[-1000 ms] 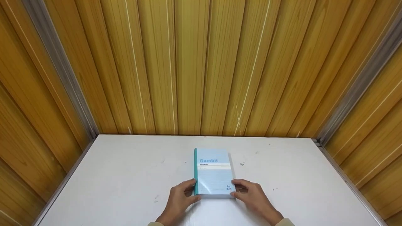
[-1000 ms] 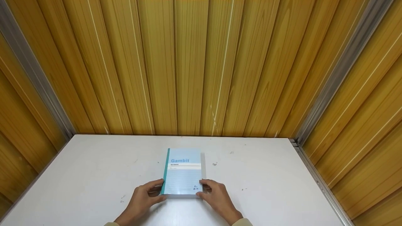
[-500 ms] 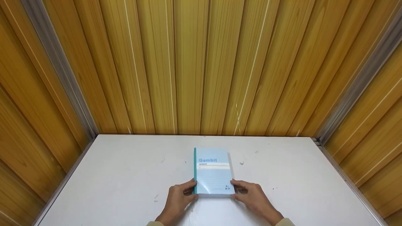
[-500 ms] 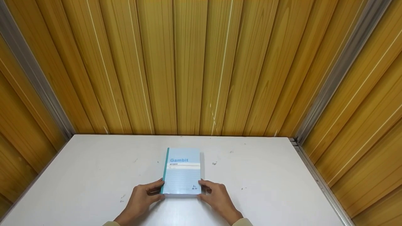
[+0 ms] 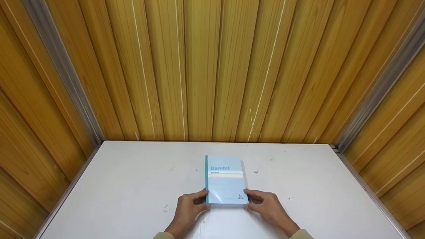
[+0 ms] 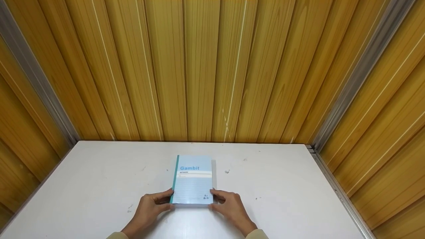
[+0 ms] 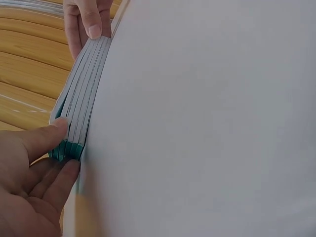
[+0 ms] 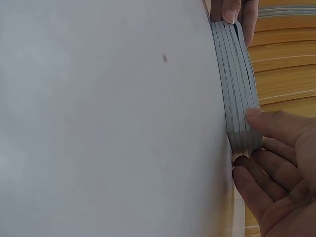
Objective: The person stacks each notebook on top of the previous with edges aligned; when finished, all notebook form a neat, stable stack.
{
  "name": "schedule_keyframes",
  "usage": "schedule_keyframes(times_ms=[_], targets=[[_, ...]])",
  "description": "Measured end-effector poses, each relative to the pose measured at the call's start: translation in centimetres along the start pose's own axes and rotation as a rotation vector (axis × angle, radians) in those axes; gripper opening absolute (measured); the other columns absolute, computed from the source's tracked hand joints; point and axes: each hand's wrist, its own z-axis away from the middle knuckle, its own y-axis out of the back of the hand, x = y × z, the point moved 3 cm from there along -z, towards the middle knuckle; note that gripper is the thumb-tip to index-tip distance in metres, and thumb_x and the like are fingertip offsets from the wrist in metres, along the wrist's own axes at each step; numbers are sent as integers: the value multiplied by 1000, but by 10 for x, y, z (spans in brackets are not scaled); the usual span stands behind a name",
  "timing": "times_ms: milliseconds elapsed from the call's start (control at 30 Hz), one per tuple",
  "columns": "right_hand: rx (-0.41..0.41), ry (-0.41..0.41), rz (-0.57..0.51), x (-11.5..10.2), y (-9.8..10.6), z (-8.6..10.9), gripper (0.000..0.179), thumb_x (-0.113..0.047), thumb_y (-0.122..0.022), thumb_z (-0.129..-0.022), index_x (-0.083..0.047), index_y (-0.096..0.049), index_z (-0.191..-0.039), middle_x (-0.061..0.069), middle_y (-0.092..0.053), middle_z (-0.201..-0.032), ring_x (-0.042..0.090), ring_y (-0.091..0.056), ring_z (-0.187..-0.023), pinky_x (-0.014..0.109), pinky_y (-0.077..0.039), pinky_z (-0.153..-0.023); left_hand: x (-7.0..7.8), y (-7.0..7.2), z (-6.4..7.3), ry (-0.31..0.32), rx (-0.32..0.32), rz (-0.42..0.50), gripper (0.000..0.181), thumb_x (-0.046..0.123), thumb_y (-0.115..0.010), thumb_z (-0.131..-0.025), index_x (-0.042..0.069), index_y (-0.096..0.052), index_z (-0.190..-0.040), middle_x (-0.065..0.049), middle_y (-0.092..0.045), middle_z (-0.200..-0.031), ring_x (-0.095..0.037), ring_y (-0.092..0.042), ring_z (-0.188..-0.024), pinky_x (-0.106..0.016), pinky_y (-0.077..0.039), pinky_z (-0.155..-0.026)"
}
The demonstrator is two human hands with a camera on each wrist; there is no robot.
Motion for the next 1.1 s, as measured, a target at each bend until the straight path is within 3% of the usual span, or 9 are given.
schedule_keyframes(times_ms=[367, 733, 900, 1100], targets=[[-9, -12, -31, 3, -1, -1, 56, -15, -90, -85, 1, -70, -134, 23, -67, -136, 38, -66, -126, 32, -57, -100, -2, 2, 3, -50, -18, 45, 53, -9, -86, -79, -7, -70, -129, -23, -65, -135, -39, -69, -119, -33, -60, -92], [-20, -13, -68, 6, -3, -3, 55, -14, -90, -85, 3, -70, -134, 23, -67, -136, 40, -64, -128, 30, -56, -100, -9, 1, 3, 5, 4, 14, 55, -5, -87, -79, -2, -70, -131, -18, -66, -136, -35, -68, -121, -30, -59, -95], [-42, -2, -79, 11, -1, -3, 53, -14, -89, -87, 2, -70, -134, 22, -68, -135, 40, -64, -128, 30, -56, -101, -12, 1, 4, -10, 10, 47, 53, -9, -85, -80, -5, -70, -130, -20, -69, -132, -36, -71, -117, -30, -60, -92], [-115, -7, -108, 13, 3, 0, 56, -21, -87, -91, 1, -67, -139, 19, -64, -142, 39, -60, -133, 31, -54, -104, -14, 6, 9, 26, -36, 99, 52, -6, -85, -83, -8, -68, -132, -22, -73, -125, -36, -74, -112, -32, -62, -91]])
